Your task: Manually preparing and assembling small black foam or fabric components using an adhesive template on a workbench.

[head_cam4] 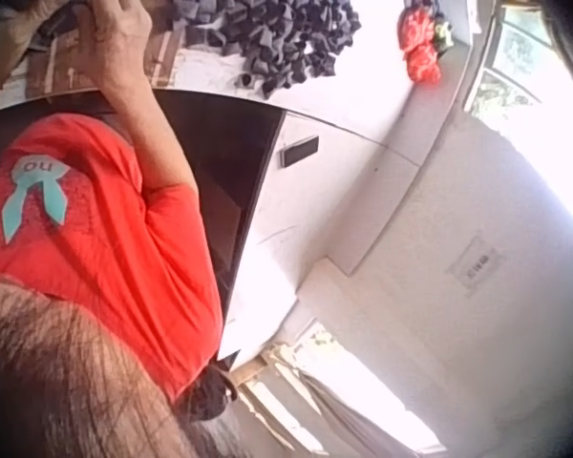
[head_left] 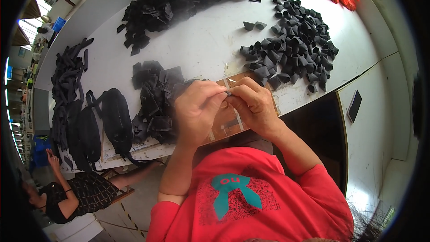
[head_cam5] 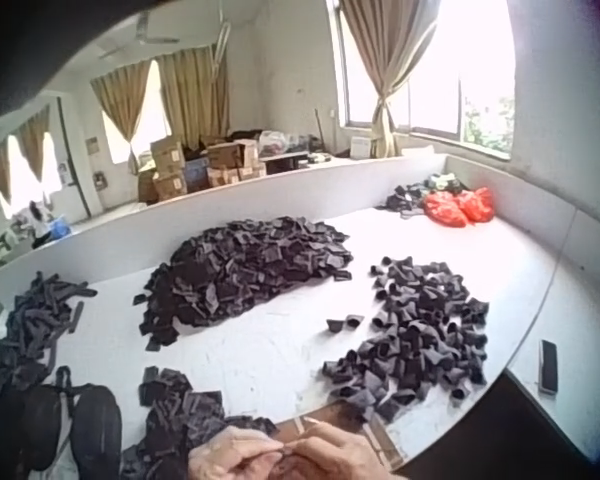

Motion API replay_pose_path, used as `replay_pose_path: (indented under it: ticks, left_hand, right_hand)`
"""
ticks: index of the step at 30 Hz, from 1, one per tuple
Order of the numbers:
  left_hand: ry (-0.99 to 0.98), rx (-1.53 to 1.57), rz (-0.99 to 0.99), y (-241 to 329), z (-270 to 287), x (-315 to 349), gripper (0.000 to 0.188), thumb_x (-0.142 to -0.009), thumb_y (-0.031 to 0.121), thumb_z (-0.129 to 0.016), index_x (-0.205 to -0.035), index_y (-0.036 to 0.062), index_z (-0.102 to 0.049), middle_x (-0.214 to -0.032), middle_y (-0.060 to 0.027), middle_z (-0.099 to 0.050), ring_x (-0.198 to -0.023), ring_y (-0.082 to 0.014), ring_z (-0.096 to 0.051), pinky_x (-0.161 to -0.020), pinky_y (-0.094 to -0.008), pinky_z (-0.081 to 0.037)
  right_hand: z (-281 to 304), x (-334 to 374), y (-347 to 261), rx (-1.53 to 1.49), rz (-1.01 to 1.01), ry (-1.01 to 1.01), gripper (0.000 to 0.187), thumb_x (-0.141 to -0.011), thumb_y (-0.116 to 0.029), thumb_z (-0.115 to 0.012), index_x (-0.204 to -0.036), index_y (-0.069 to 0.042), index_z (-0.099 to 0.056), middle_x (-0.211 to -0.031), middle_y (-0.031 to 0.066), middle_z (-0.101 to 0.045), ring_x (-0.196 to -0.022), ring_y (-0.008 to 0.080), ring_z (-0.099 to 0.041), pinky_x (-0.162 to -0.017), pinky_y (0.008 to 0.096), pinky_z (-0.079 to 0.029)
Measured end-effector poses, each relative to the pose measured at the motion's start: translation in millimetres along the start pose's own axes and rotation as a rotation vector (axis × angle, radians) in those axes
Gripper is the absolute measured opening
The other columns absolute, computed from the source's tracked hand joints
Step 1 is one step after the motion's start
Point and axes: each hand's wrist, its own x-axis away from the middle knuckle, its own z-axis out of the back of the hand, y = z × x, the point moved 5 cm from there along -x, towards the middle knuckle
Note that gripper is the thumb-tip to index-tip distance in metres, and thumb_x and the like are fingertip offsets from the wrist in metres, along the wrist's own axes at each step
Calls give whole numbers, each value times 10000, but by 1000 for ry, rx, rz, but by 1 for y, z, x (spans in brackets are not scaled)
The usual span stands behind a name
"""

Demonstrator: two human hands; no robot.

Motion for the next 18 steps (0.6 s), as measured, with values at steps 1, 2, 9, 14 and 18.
replay_pose_path:
  ticks: [1, 2, 9, 14, 18]
  left_hand:
    - [-8, -80, -49, 5, -1, -2, 74, -761, 14, -634, -818, -15, -598, -783, -72, -578, -696, -119, -523, -624, -221, -419]
    - [-18, -161, -99, 7, -2, -3, 60, -764, 9, -629, -797, -17, -587, -754, -69, -572, -665, -120, -519, -593, -224, -417]
    - [62, -113, -106, -7, 0, 8, 56, -765, 21, -618, -807, 2, -585, -742, -95, -574, -645, -187, -557, -585, -257, -444]
    - [95, -85, 98, -41, 1, 17, 58, -795, 62, -583, -825, 13, -586, -773, -103, -588, -678, -210, -576, -619, -284, -454]
    - [53, -505, 248, -97, 4, 41, 140, -753, 32, -589, -885, -11, -568, -806, -114, -566, -654, -166, -553, -606, -258, -444]
  right_hand:
    - [1, -4, 1, -38, 13, -35, 119, -701, -35, -658, -781, -28, -570, -695, 93, -505, -601, 251, -525, -505, 333, -408]
    - [1, -5, 2, -75, 27, -70, 114, -707, -40, -656, -778, -27, -569, -701, 96, -511, -606, 252, -531, -506, 333, -411]
    - [-6, 0, -7, 168, 236, 32, 154, -649, -56, -654, -750, -41, -539, -730, 72, -507, -618, 235, -518, -493, 318, -421]
    - [5, -5, -9, 101, 133, -69, 103, -709, -18, -643, -713, -19, -541, -669, 65, -469, -577, 182, -492, -466, 285, -366]
    - [39, -22, 38, -601, -449, 82, 260, -848, -192, -549, -640, -39, -523, -567, -24, -491, -490, 48, -430, -468, 183, -331]
